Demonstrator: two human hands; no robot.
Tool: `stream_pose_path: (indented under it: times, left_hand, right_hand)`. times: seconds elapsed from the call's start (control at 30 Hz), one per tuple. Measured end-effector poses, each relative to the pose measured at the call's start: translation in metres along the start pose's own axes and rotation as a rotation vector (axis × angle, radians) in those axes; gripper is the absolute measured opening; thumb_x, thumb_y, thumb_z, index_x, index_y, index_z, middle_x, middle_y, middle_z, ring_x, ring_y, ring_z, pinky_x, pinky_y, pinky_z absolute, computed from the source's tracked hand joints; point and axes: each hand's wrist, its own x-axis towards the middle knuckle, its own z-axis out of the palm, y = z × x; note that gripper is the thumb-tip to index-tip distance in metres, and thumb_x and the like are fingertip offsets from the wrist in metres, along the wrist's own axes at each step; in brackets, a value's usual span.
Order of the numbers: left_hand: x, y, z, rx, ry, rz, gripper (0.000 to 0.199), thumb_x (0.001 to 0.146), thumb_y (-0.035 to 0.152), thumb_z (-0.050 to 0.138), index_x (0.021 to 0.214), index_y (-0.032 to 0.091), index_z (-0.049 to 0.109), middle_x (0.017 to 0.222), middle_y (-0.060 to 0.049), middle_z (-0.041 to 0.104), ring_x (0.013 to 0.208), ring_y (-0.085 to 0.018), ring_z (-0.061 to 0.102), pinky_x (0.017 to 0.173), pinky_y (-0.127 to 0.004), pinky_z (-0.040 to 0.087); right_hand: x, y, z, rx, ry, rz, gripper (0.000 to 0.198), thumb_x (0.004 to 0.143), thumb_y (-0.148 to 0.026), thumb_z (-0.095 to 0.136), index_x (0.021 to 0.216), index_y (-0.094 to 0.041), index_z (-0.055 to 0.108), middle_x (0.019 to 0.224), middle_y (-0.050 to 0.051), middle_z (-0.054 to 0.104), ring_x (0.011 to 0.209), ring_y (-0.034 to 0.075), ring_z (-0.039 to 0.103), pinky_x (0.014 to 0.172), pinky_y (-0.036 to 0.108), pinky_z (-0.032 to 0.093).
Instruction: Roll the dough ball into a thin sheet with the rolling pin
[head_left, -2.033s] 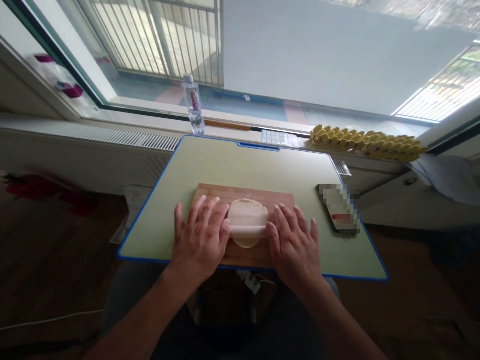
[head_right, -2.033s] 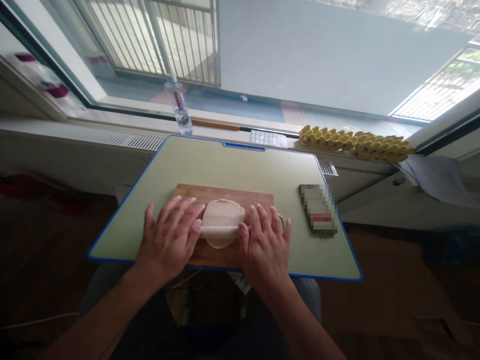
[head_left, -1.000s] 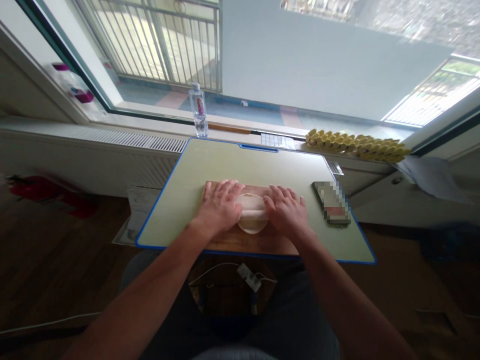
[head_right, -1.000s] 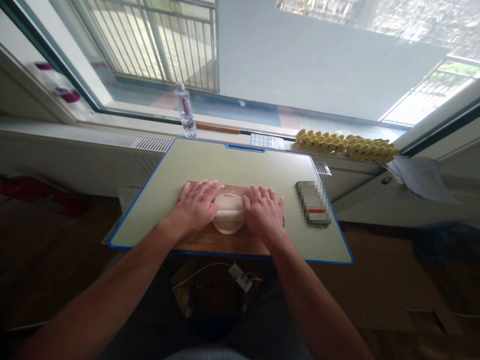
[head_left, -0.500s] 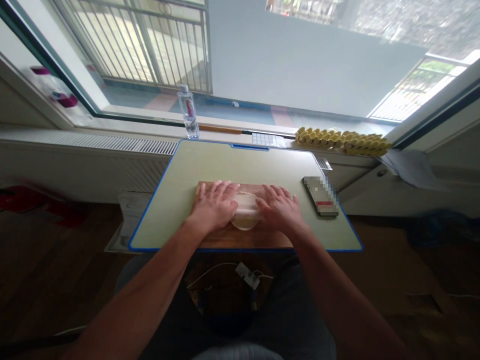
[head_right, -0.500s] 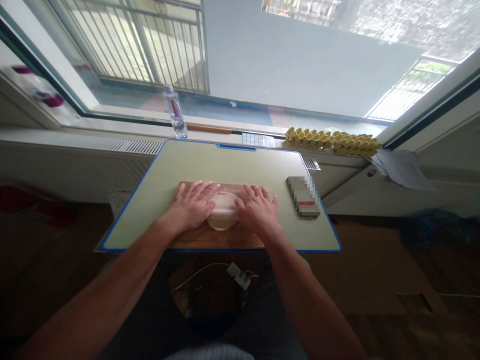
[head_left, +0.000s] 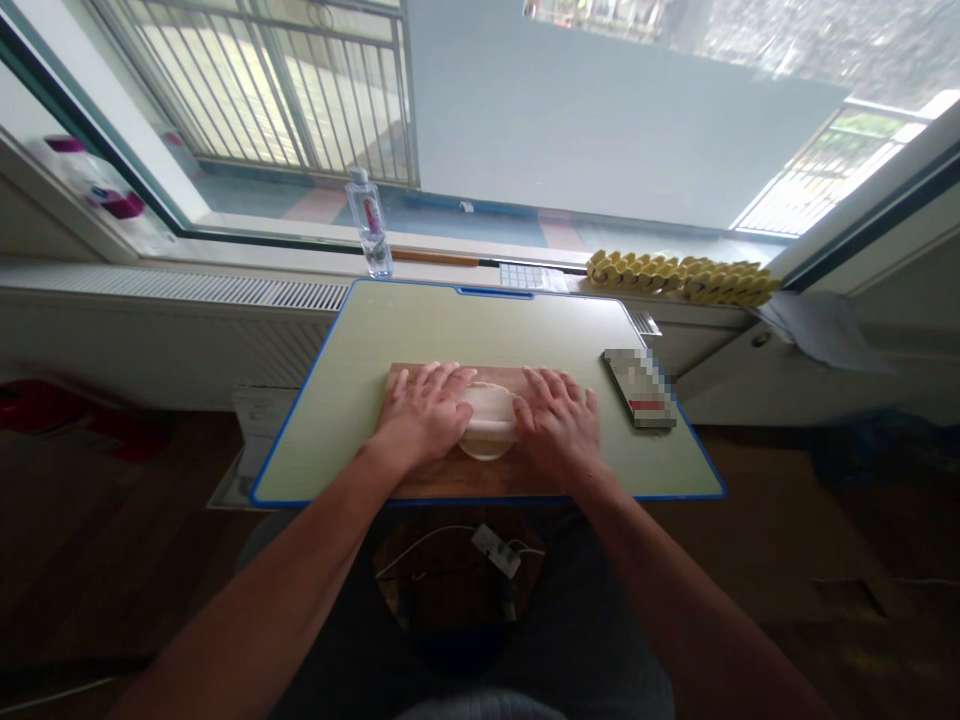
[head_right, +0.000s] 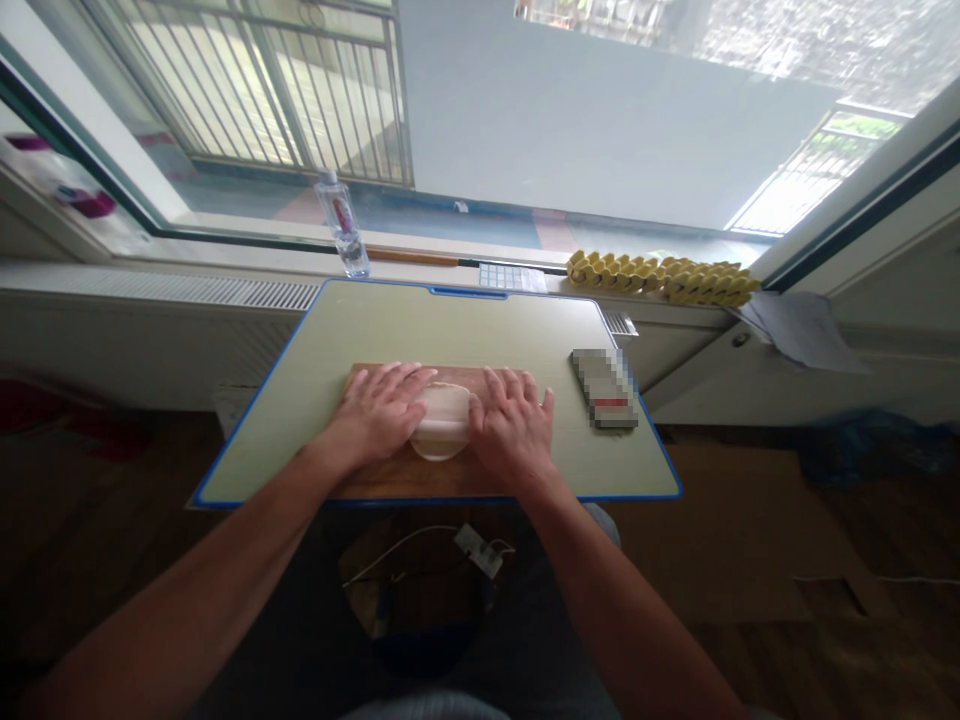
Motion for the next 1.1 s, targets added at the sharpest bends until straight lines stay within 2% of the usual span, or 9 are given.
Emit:
stream_pose_path:
  times: [0.37, 0.53, 0.67, 0.8, 0.93, 1.1]
  left_hand:
    - [0.038, -0.009, -0.003, -0.023, -0.039, -0.039, 0.06, 0.107, 0.044, 0.033, 0.162, 0.028, 0.049, 0.172, -0.01, 0.043, 0.157, -0.033, 0.038, 0.129, -0.067, 0.024]
    - [0.045, -0.012, -0.002, -0.042, -0.043, -0.045, 0.06, 0.107, 0.043, 0.032, 0.161, 0.027, 0.05, 0.171, -0.01, 0.044, 0.157, -0.033, 0.039, 0.128, -0.069, 0.023]
    - [0.035, -0.008, -0.002, -0.037, -0.021, -0.041, 0.06, 0.108, 0.047, 0.03, 0.161, 0.028, 0.05, 0.171, -0.01, 0.045, 0.157, -0.034, 0.039, 0.128, -0.071, 0.022]
    - [0.016, -0.003, 0.0, -0.017, 0.029, -0.028, 0.059, 0.11, 0.054, 0.029, 0.16, 0.031, 0.051, 0.17, -0.008, 0.047, 0.157, -0.032, 0.039, 0.129, -0.066, 0.022]
    - [-0.001, 0.002, 0.004, 0.006, 0.085, -0.006, 0.062, 0.11, 0.056, 0.027, 0.161, 0.029, 0.05, 0.169, -0.009, 0.048, 0.156, -0.032, 0.039, 0.131, -0.065, 0.019]
    - [-0.005, 0.003, 0.006, 0.002, 0.087, -0.025, 0.061, 0.11, 0.056, 0.027, 0.162, 0.032, 0.049, 0.17, -0.008, 0.047, 0.157, -0.031, 0.039, 0.131, -0.063, 0.017]
  right_hand:
    - [0.041, 0.006, 0.004, 0.063, -0.124, 0.001, 0.063, 0.107, -0.047, 0.033, 0.165, -0.026, 0.044, 0.17, 0.006, 0.046, 0.154, 0.033, 0.038, 0.126, 0.059, 0.031]
    - [0.048, 0.007, 0.003, 0.065, -0.158, 0.009, 0.065, 0.106, -0.046, 0.033, 0.167, -0.026, 0.042, 0.171, 0.007, 0.043, 0.155, 0.034, 0.036, 0.126, 0.062, 0.03]
    - [0.037, 0.004, 0.002, 0.049, -0.137, 0.012, 0.063, 0.107, -0.045, 0.033, 0.167, -0.026, 0.043, 0.171, 0.006, 0.043, 0.156, 0.034, 0.036, 0.127, 0.062, 0.028]
    - [0.018, 0.002, -0.002, 0.01, -0.11, 0.002, 0.062, 0.107, -0.042, 0.035, 0.166, -0.026, 0.045, 0.171, 0.007, 0.044, 0.157, 0.035, 0.036, 0.128, 0.064, 0.026]
    - [0.0, -0.001, -0.006, -0.009, -0.061, -0.014, 0.06, 0.108, -0.041, 0.032, 0.164, -0.025, 0.048, 0.169, 0.007, 0.047, 0.156, 0.034, 0.037, 0.128, 0.063, 0.025]
    - [-0.006, -0.001, -0.005, -0.007, -0.046, 0.008, 0.06, 0.108, -0.043, 0.033, 0.163, -0.027, 0.049, 0.169, 0.006, 0.048, 0.155, 0.032, 0.038, 0.129, 0.06, 0.026]
